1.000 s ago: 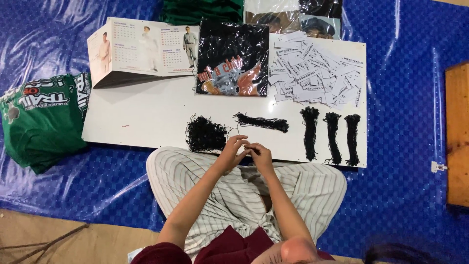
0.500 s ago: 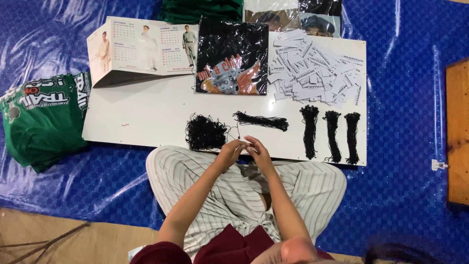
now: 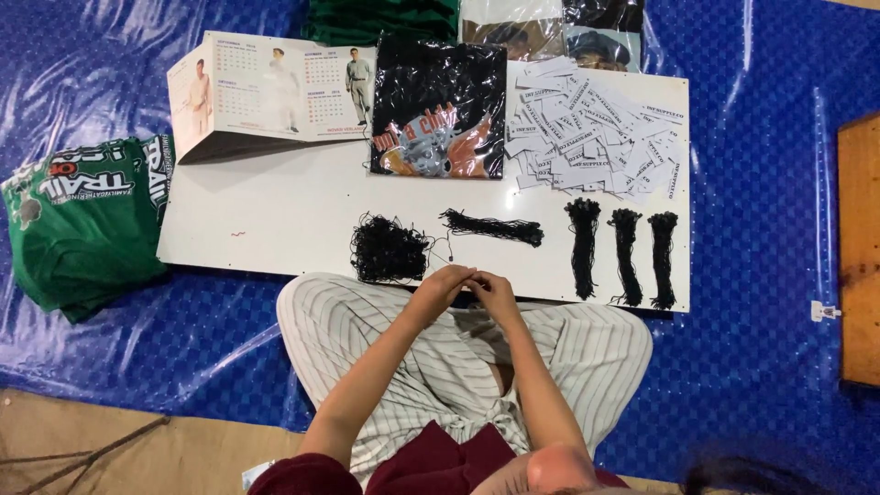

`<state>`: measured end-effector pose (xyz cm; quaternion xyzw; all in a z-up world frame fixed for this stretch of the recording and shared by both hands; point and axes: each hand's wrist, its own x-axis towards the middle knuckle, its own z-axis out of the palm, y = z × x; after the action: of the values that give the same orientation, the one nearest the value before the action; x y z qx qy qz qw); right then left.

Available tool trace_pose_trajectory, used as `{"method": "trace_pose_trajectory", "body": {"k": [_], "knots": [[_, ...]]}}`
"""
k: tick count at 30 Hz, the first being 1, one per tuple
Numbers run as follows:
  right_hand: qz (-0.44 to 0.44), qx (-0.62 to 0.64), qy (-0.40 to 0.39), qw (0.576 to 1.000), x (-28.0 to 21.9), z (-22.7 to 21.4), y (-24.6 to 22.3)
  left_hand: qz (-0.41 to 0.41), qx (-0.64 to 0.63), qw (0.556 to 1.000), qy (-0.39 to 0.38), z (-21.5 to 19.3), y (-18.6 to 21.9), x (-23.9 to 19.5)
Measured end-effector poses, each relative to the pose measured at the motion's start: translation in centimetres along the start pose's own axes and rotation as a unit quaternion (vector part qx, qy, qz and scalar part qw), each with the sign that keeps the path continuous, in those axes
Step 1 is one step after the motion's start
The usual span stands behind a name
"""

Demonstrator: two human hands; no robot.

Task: A person sits on the floor and organizes black clothing tag strings into neat bundles on a white board.

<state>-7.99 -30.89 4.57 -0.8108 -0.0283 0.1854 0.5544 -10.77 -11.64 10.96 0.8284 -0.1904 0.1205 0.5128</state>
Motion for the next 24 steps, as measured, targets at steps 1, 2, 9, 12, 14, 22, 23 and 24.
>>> {"method": "trace_pose_trajectory", "body": {"k": [1, 2, 9, 12, 14, 22, 23, 24], "knots": [[-0.001, -0.001, 0.001, 1.0, -0.2, -0.3, -0.5, 0.001, -0.001, 1.0, 0.0, 0.3, -0.6, -0.1], [0.001, -0.009, 0.012, 1.0, -0.4, -0.5, -1.1, 0.012, 0.027, 1.0, -0.005, 0.5, -1.2, -0.2], [-0.007, 0.006, 0.08, 0.997, -1.8, -2.3, -4.6, 0.01, 0.134, 0.991, -0.005, 1.1, -5.0, -1.2], [-0.003, 0.012, 0.124, 0.992, -2.0, -3.6, -5.3, 0.011, 0.208, 0.978, 0.003, 0.6, -5.9, -1.0], [-0.004, 0.009, 0.143, 0.99, -2.1, -4.7, -5.5, -0.003, 0.225, 0.974, 0.016, 0.3, -6.3, -1.1], [-0.05, -0.02, 0.158, 0.986, -1.7, -7.6, -4.0, -0.019, 0.296, 0.955, 0.034, -0.7, -6.2, -0.1], [-0.054, -0.024, 0.161, 0.985, -1.6, -7.8, -3.6, -0.024, 0.315, 0.948, 0.033, -0.6, -7.0, -0.3], [-0.059, -0.028, 0.162, 0.985, -1.5, -8.0, -3.3, -0.03, 0.335, 0.941, 0.033, -0.5, -7.8, -0.4]]}}
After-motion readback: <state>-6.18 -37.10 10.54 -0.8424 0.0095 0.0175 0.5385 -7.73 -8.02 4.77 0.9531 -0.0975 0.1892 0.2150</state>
